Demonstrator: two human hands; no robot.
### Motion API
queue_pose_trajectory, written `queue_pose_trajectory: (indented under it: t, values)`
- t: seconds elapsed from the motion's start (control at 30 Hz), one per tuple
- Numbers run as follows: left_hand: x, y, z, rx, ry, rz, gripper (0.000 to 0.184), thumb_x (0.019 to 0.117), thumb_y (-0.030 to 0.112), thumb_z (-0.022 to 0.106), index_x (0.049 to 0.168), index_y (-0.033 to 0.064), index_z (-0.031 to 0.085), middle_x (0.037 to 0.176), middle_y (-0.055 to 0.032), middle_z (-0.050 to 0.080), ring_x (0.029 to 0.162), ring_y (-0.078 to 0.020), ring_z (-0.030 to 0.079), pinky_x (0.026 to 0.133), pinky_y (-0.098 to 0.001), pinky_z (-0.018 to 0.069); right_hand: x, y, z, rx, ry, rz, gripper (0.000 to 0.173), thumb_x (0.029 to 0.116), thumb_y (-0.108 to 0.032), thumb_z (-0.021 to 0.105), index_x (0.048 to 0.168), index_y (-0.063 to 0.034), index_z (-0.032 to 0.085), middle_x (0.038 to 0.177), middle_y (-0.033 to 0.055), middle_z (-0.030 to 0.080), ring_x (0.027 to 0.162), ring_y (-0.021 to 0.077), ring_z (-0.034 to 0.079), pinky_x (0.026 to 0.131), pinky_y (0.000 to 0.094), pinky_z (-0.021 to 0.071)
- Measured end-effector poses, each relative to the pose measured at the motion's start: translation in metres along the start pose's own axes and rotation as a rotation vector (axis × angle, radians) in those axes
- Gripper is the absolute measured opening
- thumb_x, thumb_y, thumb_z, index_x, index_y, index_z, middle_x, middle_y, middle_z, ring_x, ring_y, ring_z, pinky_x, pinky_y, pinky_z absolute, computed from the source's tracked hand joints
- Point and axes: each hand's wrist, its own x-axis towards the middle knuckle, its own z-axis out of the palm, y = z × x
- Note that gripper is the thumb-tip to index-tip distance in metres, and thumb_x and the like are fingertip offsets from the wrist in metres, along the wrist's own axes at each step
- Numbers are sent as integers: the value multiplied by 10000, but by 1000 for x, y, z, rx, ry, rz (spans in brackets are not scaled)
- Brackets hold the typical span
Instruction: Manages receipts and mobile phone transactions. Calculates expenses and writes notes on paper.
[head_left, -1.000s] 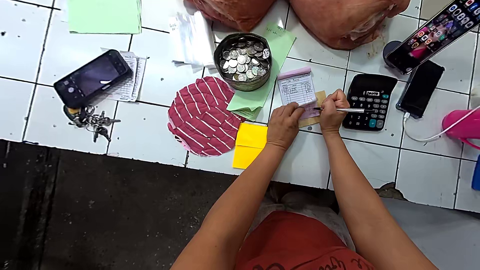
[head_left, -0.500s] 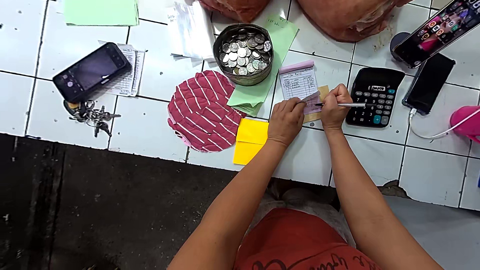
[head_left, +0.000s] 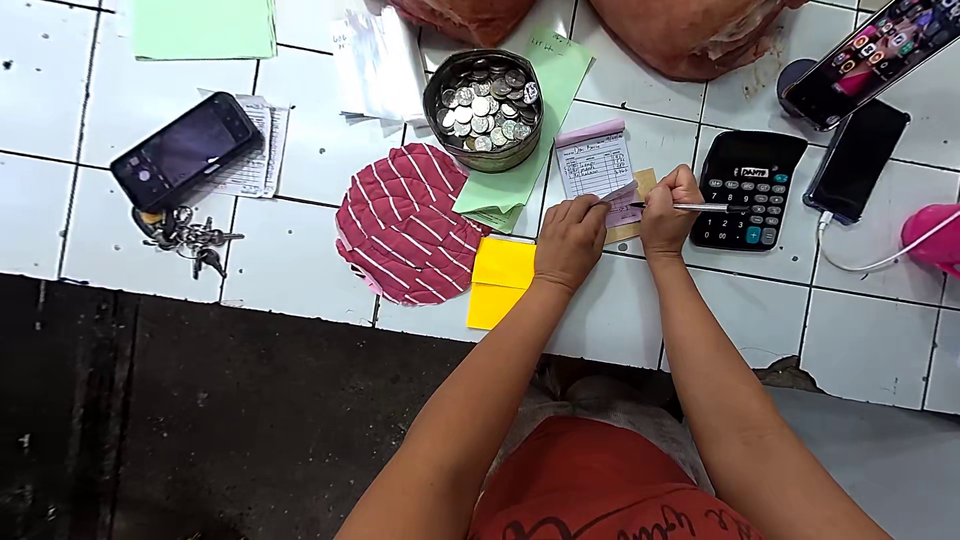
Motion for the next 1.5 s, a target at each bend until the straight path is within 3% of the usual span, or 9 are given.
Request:
queue_pose_trajectory:
  t: [0.23, 0.8, 1.07, 1.17, 1.27, 1.33, 1.4, 1.47, 1.5]
  values:
    - [0, 0, 1, 1, 6, -2, 201, 949, 79, 623, 1066, 59, 785, 1104, -129, 746, 1023, -299, 704, 915, -423, 534, 2, 0, -1, 45, -3, 21, 257, 819, 39, 456, 663, -155, 392, 559, -103, 344, 480, -33, 338, 481, 141, 297]
    - [0, 0, 1, -14, 12, -7, 198, 949, 82, 629, 1063, 58, 790, 1108, -131, 744, 1004, -300, 704, 903, -421, 535, 4, 1, 0, 81, 72, 6, 259, 824, 51, 448, 677, -158, 400, 569, -107, 359, 495, -38, 367, 494, 138, 323]
    - [-1, 1, 1, -4, 10, -6, 202, 949, 81, 624, 1065, 58, 788, 1105, -128, 744, 1007, -295, 703, 911, -418, 532, 3, 0, 0, -28, 74, 3, 253, 830, 45, 442, 671, -144, 387, 580, -89, 339, 498, -25, 343, 497, 145, 303]
    - [0, 0, 1, -1, 9, -9, 208, 948, 80, 624, 1077, 55, 785, 1102, -132, 744, 1010, -298, 705, 912, -421, 534, 5, 0, 0, 7, 77, 10, 260, 823, 51, 440, 669, -150, 382, 577, -94, 332, 495, -27, 340, 496, 147, 302]
    - [0, 1, 0, -1, 2, -18, 230, 960, 87, 616, 1126, 48, 771, 1117, -144, 739, 1011, -308, 704, 910, -428, 535, 10, 1, -2, 205, 140, 60, 284, 817, 61, 440, 665, -177, 407, 573, -114, 389, 505, -28, 395, 497, 144, 347]
    - [0, 3, -3, -12, -18, -42, 280, 975, 101, 607, 1214, 29, 735, 1159, -174, 720, 1030, -335, 694, 926, -451, 532, 10, -1, -6, 257, 129, 122, 239, 850, 37, 466, 727, -165, 426, 593, -106, 426, 496, -28, 415, 475, 138, 364]
    - [1, 4, -4, -24, -8, -61, 351, 972, 130, 624, 1294, 6, 685, 1241, -212, 690, 1082, -357, 692, 944, -472, 535, -1, -9, -19, 44, -16, 181, 38, 969, -85, 512, 947, -64, 489, 753, -20, 475, 607, 25, 476, 573, 182, 428]
    - [0, 4, -5, -26, 14, -82, 473, 964, 167, 653, 1393, -23, 595, 1370, -238, 617, 1172, -357, 662, 976, -466, 530, -16, -22, -36, -167, -182, 262, 312, 1092, -279, 464, 1253, -17, 519, 951, 106, 611, 763, 153, 620, 691, 331, 540]
    - [0, 4, -4, -28, 35, -90, 535, 958, 184, 670, 1430, -37, 550, 1431, -243, 572, 1227, -353, 639, 1008, -454, 522, -22, -26, -42, -206, -234, 279, 371, 1107, -314, 433, 1319, -23, 523, 1033, 145, 662, 846, 214, 680, 751, 408, 579]
